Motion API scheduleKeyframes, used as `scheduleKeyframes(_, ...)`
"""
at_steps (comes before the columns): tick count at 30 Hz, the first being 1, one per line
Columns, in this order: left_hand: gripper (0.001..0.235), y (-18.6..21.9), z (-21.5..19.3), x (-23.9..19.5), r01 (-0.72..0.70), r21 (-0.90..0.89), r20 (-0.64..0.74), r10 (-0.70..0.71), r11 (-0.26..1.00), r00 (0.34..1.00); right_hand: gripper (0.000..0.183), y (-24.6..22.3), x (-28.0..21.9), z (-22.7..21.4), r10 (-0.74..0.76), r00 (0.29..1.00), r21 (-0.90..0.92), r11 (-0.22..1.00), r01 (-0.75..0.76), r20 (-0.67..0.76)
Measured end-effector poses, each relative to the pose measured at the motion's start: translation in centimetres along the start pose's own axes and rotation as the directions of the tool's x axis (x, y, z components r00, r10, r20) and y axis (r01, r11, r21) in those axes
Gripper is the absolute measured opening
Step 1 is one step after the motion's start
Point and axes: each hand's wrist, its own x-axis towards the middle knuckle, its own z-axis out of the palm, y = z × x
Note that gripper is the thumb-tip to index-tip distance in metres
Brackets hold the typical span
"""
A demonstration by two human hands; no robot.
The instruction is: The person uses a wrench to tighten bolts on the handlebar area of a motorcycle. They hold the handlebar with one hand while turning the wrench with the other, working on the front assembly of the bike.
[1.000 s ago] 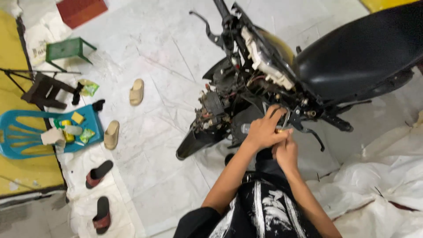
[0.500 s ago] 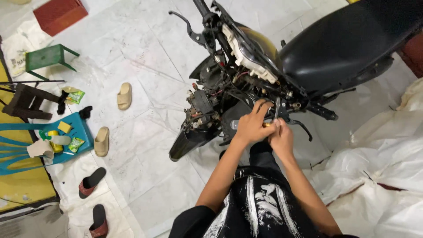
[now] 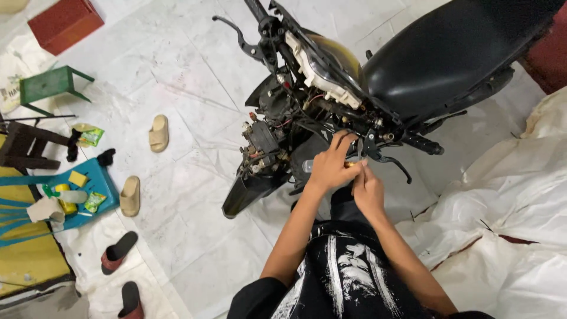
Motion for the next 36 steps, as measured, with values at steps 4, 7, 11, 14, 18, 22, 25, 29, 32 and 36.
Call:
scheduleKeyframes(4,0.064,0.1,0.2,-0.4,-0.008,0.007,-0.042,0.008,1.0,0.999,0.035,0.8,1.8,0.3,-0.075,0.997,-0.028,0.997,0.075,-0.007)
scheduleKeyframes(7,0.073,0.0,-0.4,0.2,-0.017,0.016,-0.014,0.017,1.0,1.0,0.042,1.3,1.3,0.8,-0.046,0.999,-0.089,0.995,0.047,0.012)
scheduleKeyframes(11,0.068,-0.2,0.1,-0.3,-0.027,0.001,-0.041,0.027,1.0,0.999,0.028,2.5,2.0,0.4,-0.12,0.993,-0.187,0.975,0.119,0.003)
scheduleKeyframes(14,0.067,-0.5,0.6,-0.5,-0.038,0.023,-0.073,0.039,0.999,0.997,0.021,2.5,2.1,0.4,-0.154,0.988,-0.229,0.961,0.153,0.014)
scheduleKeyframes(18,0.075,-1.0,0.8,-0.8,-0.039,-0.008,-0.054,0.038,0.999,0.998,0.023,0.9,0.9,-0.3,-0.176,0.984,-0.153,0.972,0.176,0.013)
scheduleKeyframes(22,0.067,-0.7,0.3,-1.4,-0.03,-0.113,-0.137,0.015,0.993,0.99,0.038,3.5,3.4,0.3,-0.081,0.989,0.099,0.993,0.069,0.124)
scheduleKeyframes(25,0.07,-0.6,0.3,-2.4,-0.019,-0.137,-0.113,0.004,0.99,0.994,0.037,5.2,3.7,0.2,-0.103,0.972,0.211,0.976,0.057,0.211)
scheduleKeyframes(29,0.058,-0.9,0.8,-2.8,-0.109,-0.346,-0.299,0.001,0.932,0.954,0.031,5.2,5.6,-2.0,-0.18,0.933,0.099,0.983,0.157,0.31)
scheduleKeyframes(32,0.044,-2.5,5.2,-5.1,-0.143,-0.556,-0.447,-0.15,0.819,0.882,0.03,7.0,6.1,-3.3,-0.082,0.905,0.109,0.993,0.04,0.417)
scheduleKeyframes(36,0.039,-5.5,10.6,-8.9,0.078,-0.86,-0.341,-0.682,0.503,0.647,0.035,6.1,7.0,-2.8,-0.109,0.848,0.316,0.946,-0.072,0.519)
